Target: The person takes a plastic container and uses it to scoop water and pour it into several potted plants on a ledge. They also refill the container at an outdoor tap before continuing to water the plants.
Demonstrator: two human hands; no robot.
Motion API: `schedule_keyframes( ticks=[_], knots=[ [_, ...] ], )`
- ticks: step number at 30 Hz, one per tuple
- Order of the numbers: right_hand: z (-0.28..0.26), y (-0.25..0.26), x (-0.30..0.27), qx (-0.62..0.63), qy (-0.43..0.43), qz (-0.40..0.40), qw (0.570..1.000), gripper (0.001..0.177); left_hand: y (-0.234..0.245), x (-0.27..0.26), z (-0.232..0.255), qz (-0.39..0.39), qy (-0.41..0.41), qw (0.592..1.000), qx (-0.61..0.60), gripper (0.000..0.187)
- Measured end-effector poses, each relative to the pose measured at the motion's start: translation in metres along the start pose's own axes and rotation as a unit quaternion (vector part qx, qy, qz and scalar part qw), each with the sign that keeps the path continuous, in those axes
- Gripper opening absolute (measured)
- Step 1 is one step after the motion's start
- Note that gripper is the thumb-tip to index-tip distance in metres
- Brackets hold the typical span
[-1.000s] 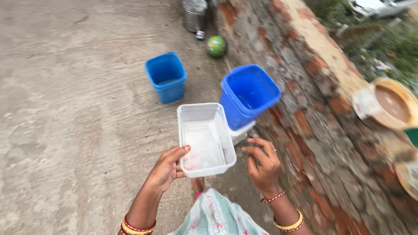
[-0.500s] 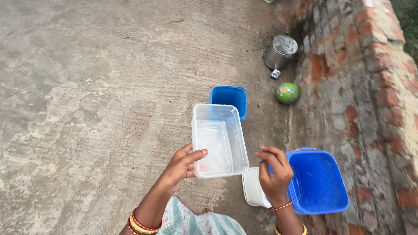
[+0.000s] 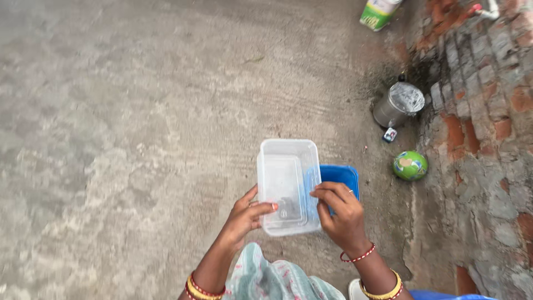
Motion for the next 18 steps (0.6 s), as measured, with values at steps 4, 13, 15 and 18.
schedule_keyframes(
  ticks=[4,13,15,18],
  knots=[
    [0.017,-0.050,0.059,-0.027,0.022,-0.019,0.999,0.021,-0.006,0.070,0.060,-0.063,0.025,0.997,-0.025,0.089],
    [0.140,-0.158,0.189,-0.083,0.069,-0.046,0.993,0.020,-0.057,0.256,0.175,-0.120,0.047,0.991,-0.046,0.087],
    [0.171,-0.182,0.221,-0.068,0.058,-0.050,0.995,0.018,-0.061,0.291,0.202,-0.109,0.045,0.992,-0.043,0.088],
    [0.222,-0.210,0.286,-0.063,0.062,-0.031,0.996,0.017,-0.073,0.350,0.245,-0.045,0.103,0.993,-0.029,0.090]
  ],
)
Point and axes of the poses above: each hand's wrist, its own x-axis towards the middle knuckle, its own y-axis out of the back of the hand, z = x × y, the point moved 6 cm from there along x, towards the middle knuckle, and after that the axes turned 15 degrees about z, right-handed, at the moved point
